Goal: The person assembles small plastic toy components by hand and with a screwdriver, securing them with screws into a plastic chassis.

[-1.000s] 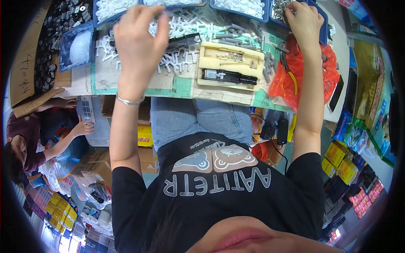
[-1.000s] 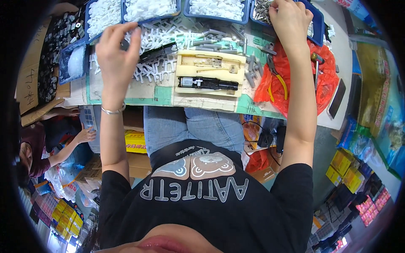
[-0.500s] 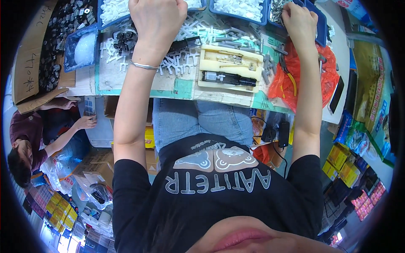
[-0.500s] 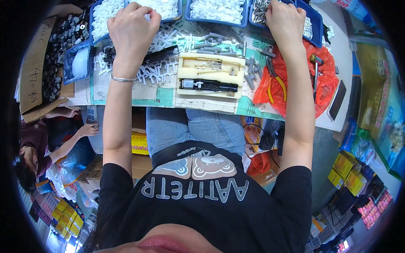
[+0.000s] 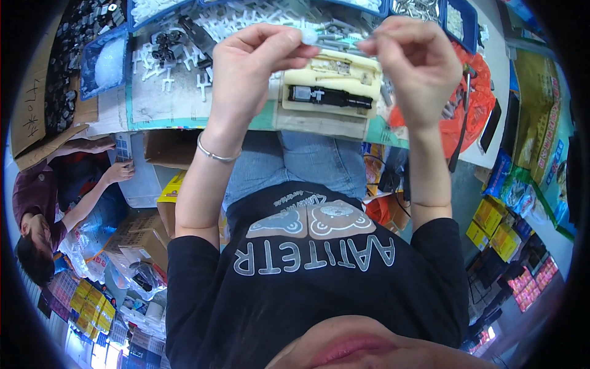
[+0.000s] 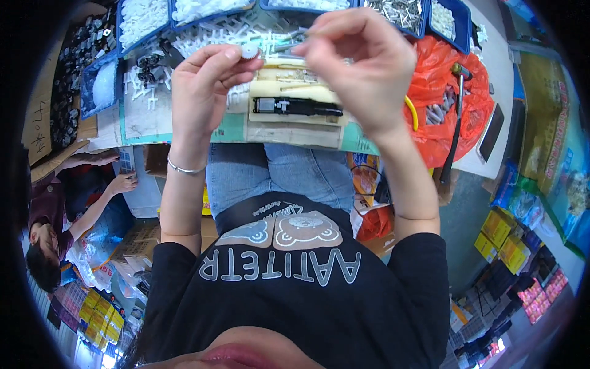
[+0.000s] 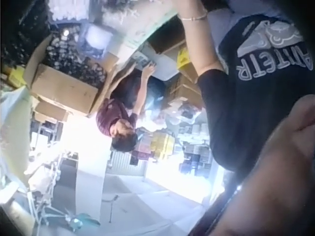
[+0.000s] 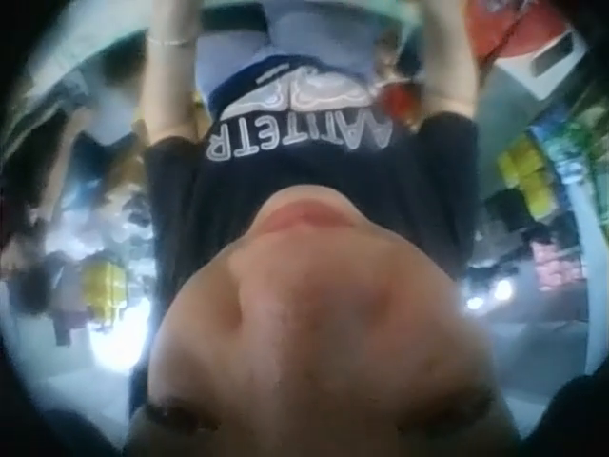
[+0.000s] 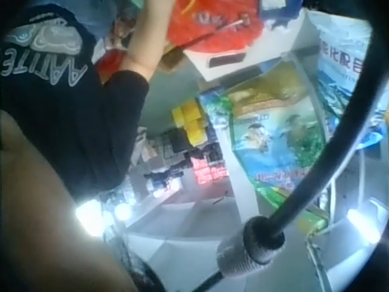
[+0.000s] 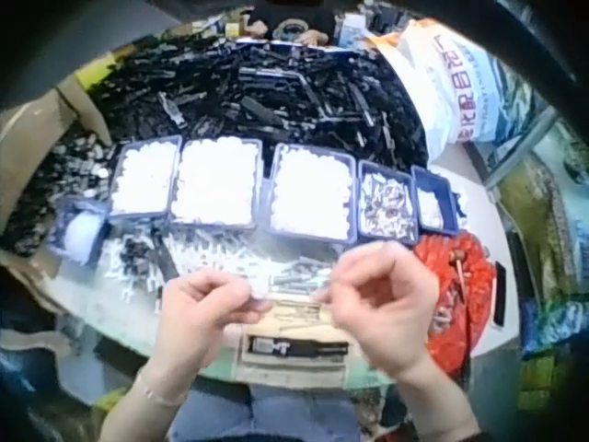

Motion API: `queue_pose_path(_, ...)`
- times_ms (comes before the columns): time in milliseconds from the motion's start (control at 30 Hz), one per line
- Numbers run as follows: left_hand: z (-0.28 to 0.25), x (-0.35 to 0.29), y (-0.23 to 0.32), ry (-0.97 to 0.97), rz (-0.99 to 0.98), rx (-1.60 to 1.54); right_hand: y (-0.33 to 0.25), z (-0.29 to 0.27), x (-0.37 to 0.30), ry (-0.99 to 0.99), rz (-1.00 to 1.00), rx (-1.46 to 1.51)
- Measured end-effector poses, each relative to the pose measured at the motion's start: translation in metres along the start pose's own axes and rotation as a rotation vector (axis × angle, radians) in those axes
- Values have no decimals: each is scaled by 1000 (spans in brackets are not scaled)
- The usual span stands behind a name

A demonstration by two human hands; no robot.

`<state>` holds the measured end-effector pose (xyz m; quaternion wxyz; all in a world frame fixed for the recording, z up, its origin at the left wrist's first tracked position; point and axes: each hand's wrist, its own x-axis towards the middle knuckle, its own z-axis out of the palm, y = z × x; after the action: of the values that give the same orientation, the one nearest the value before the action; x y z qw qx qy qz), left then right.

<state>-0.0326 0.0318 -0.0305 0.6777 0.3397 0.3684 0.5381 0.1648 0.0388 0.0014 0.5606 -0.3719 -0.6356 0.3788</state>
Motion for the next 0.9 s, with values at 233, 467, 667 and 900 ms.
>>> queue_pose_path(233,17,-30,-11,-17,9,-41,0,28,-32,34,-206,-154)
queue_pose_path(467,19,-40,-21,46,56,-94,-2,30,-38,-8,-290,-282)
queue_pose_path(667,21,-43,-23,83,81,-139,-3,30,-38,-45,-306,-379)
queue_pose_path(900,22,-48,-22,70,110,-72,-8,35,-40,-110,-279,-428)
